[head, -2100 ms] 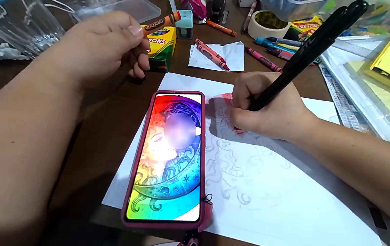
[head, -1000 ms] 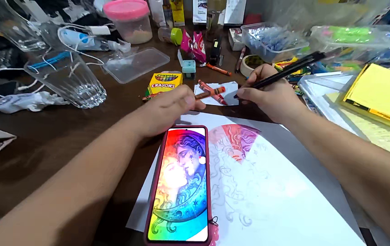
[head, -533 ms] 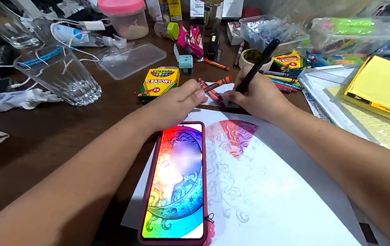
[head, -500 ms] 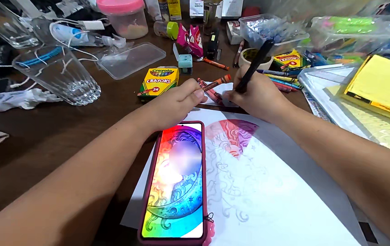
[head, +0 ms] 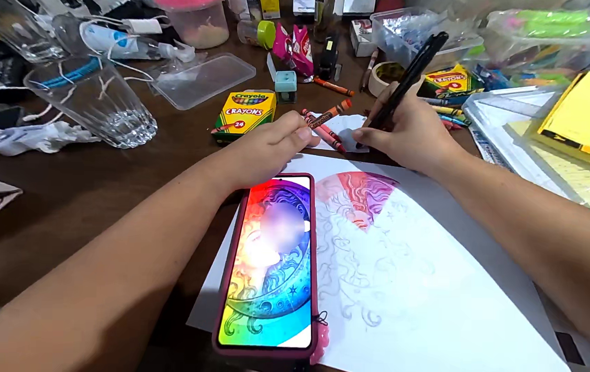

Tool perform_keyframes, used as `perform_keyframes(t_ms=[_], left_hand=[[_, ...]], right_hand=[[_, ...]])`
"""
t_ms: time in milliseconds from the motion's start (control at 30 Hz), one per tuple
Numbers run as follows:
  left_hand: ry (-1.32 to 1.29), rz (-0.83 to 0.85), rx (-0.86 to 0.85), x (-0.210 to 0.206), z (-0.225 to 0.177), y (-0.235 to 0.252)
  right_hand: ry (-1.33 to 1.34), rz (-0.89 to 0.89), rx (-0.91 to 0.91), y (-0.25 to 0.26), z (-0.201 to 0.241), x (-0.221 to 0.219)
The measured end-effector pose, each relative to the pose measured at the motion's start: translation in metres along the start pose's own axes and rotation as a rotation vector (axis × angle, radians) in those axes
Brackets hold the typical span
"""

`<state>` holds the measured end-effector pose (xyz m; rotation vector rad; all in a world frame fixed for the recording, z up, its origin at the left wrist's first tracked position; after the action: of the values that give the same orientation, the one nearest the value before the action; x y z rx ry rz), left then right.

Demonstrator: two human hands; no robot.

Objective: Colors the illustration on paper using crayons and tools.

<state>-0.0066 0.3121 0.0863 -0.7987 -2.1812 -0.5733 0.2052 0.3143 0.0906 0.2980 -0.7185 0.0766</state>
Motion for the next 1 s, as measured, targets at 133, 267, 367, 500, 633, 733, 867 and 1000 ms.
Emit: perform_keyframes(t_ms=[133, 267, 367, 500, 633, 733, 867, 1000], left_hand=[[0.019, -0.005, -0.025, 0.000, 0.003, 0.000], [0.035, -0.007, -0.037, 0.000, 0.004, 0.000], [0.022, -0.010, -0.052, 0.000, 0.005, 0.000], [-0.017, -0.017, -0.057, 0.002, 0.009, -0.002], [-0.020, -0.034, -0.062, 0.004, 0.003, -0.004], [-0.024, -0.022, -0.053, 0.004, 0.007, -0.003], [-0.044, -0.024, -0.087, 0.003, 0.008, -0.002], [-0.075, -0.016, -0.061, 0.002, 0.009, -0.002]], right_hand=[[-0.213, 0.069, 0.174, -0.004, 0.013, -0.005], [-0.231, 0.044, 0.153, -0.006, 0.017, -0.001], [0.160, -0.010, 0.131, -0.012, 0.024, 0.009], [0.679, 0.411, 0.186, -0.031, 0.030, -0.014], [0.630, 0.515, 0.309, -0.041, 0.044, -0.035], [0.515, 0.410, 0.341, -0.045, 0.050, -0.042], [0.440, 0.280, 0.362, -0.047, 0.049, -0.040], [0.418, 0.249, 0.411, -0.049, 0.049, -0.040]])
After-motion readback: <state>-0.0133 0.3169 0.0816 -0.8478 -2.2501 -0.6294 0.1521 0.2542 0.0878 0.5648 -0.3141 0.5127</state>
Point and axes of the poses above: each hand's wrist, its own y-axis towards the middle knuckle, its own x-axis out of the back of the hand, z = x × y, the point moved 6 cm from there along y, towards the middle knuckle, and after that the axes turned 6 degrees about -x, right-handed, at the moved point
